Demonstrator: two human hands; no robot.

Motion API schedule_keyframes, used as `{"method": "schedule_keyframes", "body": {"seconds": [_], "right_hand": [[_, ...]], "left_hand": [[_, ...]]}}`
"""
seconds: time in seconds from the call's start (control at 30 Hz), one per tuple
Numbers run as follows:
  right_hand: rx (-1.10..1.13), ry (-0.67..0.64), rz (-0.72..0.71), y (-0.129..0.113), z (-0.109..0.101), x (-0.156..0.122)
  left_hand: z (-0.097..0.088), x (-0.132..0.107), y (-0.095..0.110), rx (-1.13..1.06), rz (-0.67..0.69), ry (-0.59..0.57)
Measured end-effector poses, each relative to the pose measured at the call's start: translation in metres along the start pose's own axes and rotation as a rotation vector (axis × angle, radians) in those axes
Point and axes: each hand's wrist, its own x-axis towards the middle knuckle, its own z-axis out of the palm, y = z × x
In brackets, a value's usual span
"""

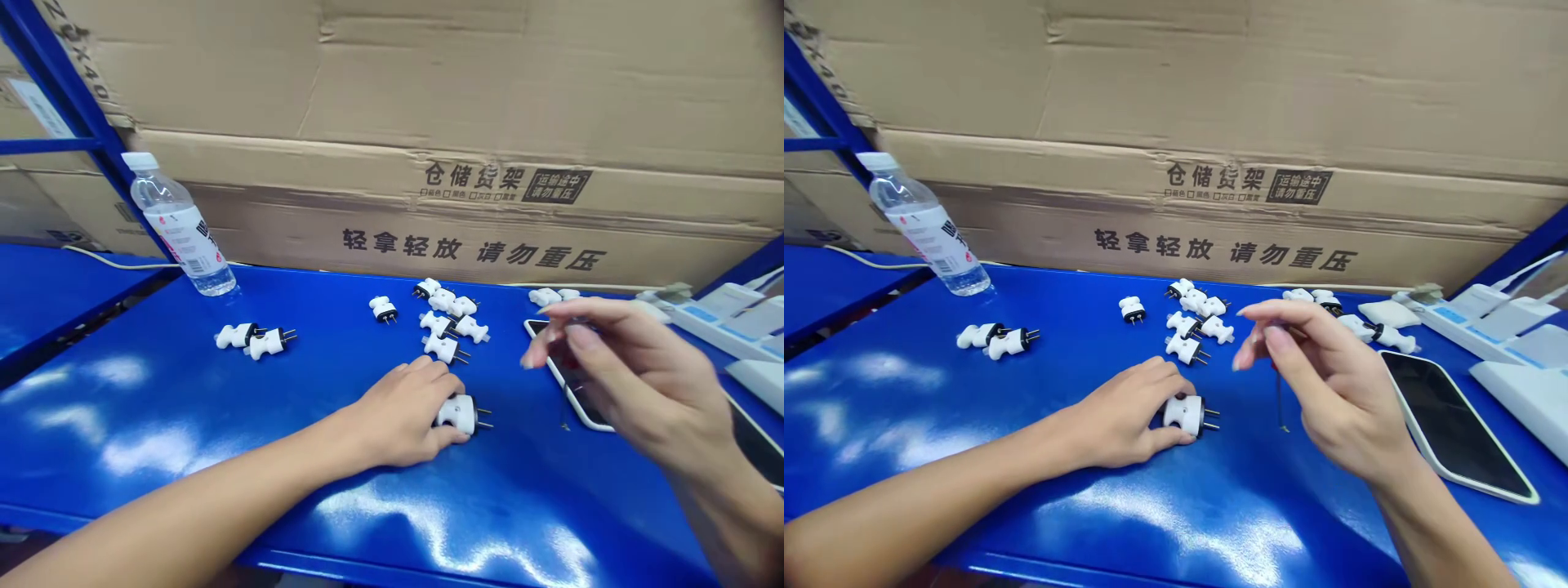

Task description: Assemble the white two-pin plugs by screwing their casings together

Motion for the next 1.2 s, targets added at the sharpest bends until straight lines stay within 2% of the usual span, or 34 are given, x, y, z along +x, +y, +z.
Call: {"method": "schedule_keyframes", "body": {"seconds": [0.1,0.23,0.3,0.37,0.5,0.57,0.67,0.77,0.87,0.93,1.03,1.13,1.2], "right_hand": [[-0.114,-0.161,0.197,0.008,0.0,0.004],[-0.232,-0.289,0.385,0.026,0.014,0.005],[-0.2,-0.316,0.432,0.033,0.022,0.006],[-0.113,-0.269,0.453,0.037,0.027,0.007],[-0.06,-0.093,0.42,0.034,0.019,0.013],[-0.12,-0.094,0.367,0.029,0.007,0.014],[-0.135,-0.291,0.312,0.02,-0.009,0.013],[0.07,-0.469,0.303,0.011,-0.012,0.008],[0.254,-0.563,0.331,0.006,-0.005,0.002],[0.29,-0.569,0.33,0.008,0.0,0.002],[0.2,-0.471,0.288,0.017,0.002,0.006],[0.005,-0.361,0.271,0.026,-0.001,0.011],[-0.176,-0.367,0.243,0.028,-0.001,0.012]], "left_hand": [[-0.005,0.001,-0.005,-0.013,0.005,0.005],[-0.011,0.004,-0.012,0.01,0.003,-0.02],[-0.013,0.004,-0.014,0.03,0.009,-0.051],[-0.013,0.004,-0.016,0.063,0.01,-0.064],[-0.012,0.003,-0.018,0.13,0.017,-0.029],[-0.011,0.003,-0.018,0.144,0.038,-0.025],[-0.01,0.004,-0.019,0.157,0.061,-0.023],[-0.011,0.005,-0.019,0.162,0.064,-0.027],[-0.012,0.006,-0.019,0.158,0.062,-0.032],[-0.012,0.007,-0.019,0.141,0.072,-0.031],[-0.012,0.007,-0.019,0.097,0.09,-0.028],[-0.011,0.006,-0.019,0.073,0.08,-0.018],[-0.01,0.006,-0.019,0.07,0.072,-0.002]]}}
